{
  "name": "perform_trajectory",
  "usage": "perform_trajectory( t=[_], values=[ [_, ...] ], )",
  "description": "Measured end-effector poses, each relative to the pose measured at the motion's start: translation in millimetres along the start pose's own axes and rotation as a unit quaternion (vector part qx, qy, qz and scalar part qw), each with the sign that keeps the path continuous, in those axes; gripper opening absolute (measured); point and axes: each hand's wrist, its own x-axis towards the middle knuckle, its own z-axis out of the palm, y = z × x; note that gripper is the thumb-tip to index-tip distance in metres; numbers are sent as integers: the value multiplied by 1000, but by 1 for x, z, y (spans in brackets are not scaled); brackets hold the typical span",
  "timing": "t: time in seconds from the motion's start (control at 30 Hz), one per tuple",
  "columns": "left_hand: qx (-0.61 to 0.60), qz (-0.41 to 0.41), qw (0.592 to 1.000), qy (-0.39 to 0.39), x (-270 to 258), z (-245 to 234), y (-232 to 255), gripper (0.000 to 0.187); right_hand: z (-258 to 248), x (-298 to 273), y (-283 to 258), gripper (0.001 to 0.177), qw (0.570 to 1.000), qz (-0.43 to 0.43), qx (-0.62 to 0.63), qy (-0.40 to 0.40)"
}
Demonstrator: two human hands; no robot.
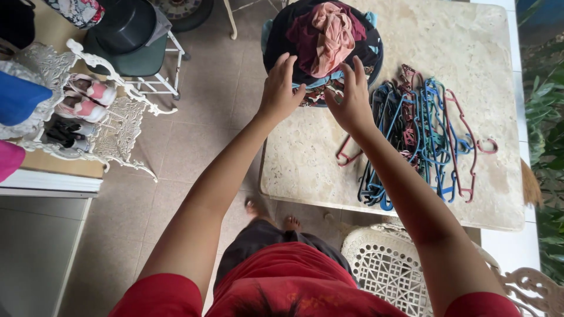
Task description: Hanging various items of clothing onto plastic hangers and placing them on a drying rack.
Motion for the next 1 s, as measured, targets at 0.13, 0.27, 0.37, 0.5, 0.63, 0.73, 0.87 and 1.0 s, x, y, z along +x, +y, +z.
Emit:
perform_trajectory(
  t=[0.13, 0.27, 0.37, 0.5, 0.63, 0.73, 0.87, 1.0],
  values=[
    [45, -111, 990, -70, -4, 25, -47, 68, 32, 15, 10, 77, 998, 26, -53, -34],
    [63, -188, 972, -124, 11, 42, -80, 59, 74, 59, 11, 91, 979, 88, -176, -57],
    [54, -196, 970, -131, 21, 55, -95, 61, 102, 92, 17, 109, 959, 125, -248, -51],
    [44, -191, 969, -149, 33, 73, -110, 72, 112, 116, 24, 122, 937, 183, -289, -69],
    [44, -216, 957, -186, 43, 74, -105, 91, 115, 113, 56, 92, 937, 211, -273, -62],
    [55, -219, 954, -198, 46, 67, -91, 102, 105, 108, 68, 72, 952, 199, -230, -36],
    [77, -111, 980, -148, 51, 59, -71, 114, 88, 106, 95, 62, 973, 177, -143, 40],
    [48, -21, 988, -147, 53, 63, -50, 117, 61, 107, 137, 53, 958, 266, 64, 91]
  ],
)
